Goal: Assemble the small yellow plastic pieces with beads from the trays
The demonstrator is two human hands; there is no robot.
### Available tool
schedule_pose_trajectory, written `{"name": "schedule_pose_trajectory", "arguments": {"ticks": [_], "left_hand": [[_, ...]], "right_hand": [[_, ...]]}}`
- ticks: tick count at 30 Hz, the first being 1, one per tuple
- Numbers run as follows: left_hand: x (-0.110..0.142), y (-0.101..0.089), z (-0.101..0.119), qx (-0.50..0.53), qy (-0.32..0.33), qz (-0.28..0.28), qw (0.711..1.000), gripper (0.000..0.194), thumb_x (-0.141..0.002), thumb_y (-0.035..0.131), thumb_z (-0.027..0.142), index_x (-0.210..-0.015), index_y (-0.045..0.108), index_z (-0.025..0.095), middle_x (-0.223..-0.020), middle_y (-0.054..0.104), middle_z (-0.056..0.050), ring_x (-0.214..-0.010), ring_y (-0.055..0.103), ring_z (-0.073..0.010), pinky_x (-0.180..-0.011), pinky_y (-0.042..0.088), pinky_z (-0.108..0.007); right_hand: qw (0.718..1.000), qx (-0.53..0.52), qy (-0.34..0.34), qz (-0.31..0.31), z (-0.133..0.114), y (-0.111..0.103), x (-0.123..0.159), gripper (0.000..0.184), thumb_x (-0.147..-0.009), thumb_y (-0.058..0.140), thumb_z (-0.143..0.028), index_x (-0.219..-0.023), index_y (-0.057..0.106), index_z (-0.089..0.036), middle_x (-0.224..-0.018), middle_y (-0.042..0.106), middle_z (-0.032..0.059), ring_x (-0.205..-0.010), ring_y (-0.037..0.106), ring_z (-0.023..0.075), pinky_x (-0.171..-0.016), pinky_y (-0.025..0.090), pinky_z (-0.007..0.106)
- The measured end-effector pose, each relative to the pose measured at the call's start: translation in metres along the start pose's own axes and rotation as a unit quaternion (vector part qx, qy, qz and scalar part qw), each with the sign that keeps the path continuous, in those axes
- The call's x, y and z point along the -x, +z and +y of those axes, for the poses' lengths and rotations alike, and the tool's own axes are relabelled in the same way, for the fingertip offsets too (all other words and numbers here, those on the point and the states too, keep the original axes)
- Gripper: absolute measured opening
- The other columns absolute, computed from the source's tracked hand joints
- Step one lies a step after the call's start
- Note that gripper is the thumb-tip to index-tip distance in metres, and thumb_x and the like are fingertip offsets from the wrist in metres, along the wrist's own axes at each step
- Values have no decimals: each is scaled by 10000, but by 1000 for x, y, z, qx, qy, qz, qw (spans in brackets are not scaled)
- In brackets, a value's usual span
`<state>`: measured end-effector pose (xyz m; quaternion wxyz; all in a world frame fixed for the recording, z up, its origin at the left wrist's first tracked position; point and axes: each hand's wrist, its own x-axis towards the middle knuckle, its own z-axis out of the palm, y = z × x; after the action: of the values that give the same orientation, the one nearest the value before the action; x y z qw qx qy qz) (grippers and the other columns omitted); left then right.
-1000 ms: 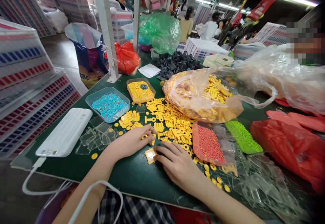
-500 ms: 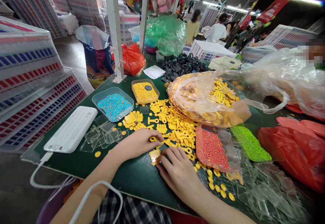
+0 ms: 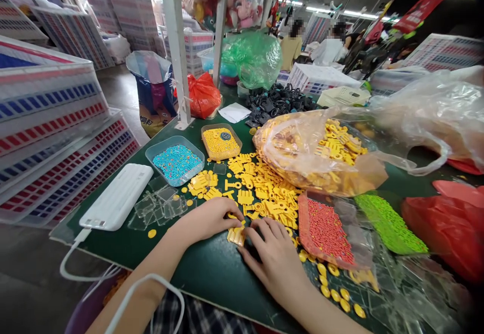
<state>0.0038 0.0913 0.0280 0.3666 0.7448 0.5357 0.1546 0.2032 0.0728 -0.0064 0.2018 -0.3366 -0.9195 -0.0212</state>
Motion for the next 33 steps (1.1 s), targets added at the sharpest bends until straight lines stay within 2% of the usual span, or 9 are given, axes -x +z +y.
{"name": "schedule_pose_trajectory", "arguments": {"ticks": [6,10,13,15,25,27,29,31,33], "left_hand": [[3,-6,-1,4,-9,-15,1000,69,-834,670,188,-846,737,177,-937,715,-38,-890,648,-182,-821,462,-263],[5,-5,4,-8,-18,-20,1000,52,-800,728,219,-775,714,176,-876,692,-21,-889,626,-184,-801,441,-260],[7,-4,11,-44,-54,-8,998,110,-773,762,277,-763,702,185,-888,673,-20,-913,609,-201,-787,429,-273],[9,-3,14,-79,-71,2,994,152,-745,789,314,-763,704,189,-905,663,-24,-933,601,-215,-781,422,-280],[13,18,17,-105,19,16,994,283,-906,601,438,-805,716,199,-873,720,-33,-886,633,-190,-801,426,-298],[18,4,16,-86,31,70,993,289,-935,550,428,-843,715,210,-894,734,-32,-882,646,-182,-833,446,-304],[21,-23,9,-62,-21,195,979,295,-936,518,440,-889,710,221,-917,742,-31,-873,652,-187,-829,477,-304],[19,-54,-5,-65,-107,330,936,324,-928,487,449,-974,701,210,-965,742,-42,-885,654,-204,-832,492,-315],[14,-82,-23,-85,-144,345,924,343,-895,492,414,-1009,702,168,-953,746,-68,-868,666,-220,-802,505,-312]], "right_hand": [[999,17,-38,16,19,1,-2,234,-910,443,-94,-1015,620,-205,-968,662,51,-899,561,209,-789,428,342],[999,-24,-20,20,18,-4,-1,159,-939,486,-245,-982,635,-209,-979,669,58,-919,567,225,-820,430,371],[999,-38,6,34,11,-4,2,262,-913,532,-443,-974,650,-216,-990,676,73,-925,571,256,-838,431,418],[999,-35,6,38,8,-2,4,263,-916,520,-439,-958,653,-215,-976,677,75,-902,576,256,-819,436,420],[998,-53,-33,29,9,3,6,259,-892,455,-230,-1067,638,-177,-1022,663,104,-946,578,248,-848,450,405],[998,-51,-30,36,10,3,6,265,-901,469,-265,-1086,636,-177,-1035,665,101,-958,578,255,-865,445,418],[997,-46,-30,45,12,3,6,273,-914,483,-316,-1094,635,-177,-1039,666,100,-958,581,258,-875,442,431],[998,-39,-32,48,14,4,6,266,-921,489,-340,-1075,640,-183,-1035,665,100,-948,584,257,-866,445,433],[998,-33,-32,47,15,5,6,244,-923,488,-330,-1045,648,-192,-1027,664,101,-941,584,256,-849,450,427]]}}
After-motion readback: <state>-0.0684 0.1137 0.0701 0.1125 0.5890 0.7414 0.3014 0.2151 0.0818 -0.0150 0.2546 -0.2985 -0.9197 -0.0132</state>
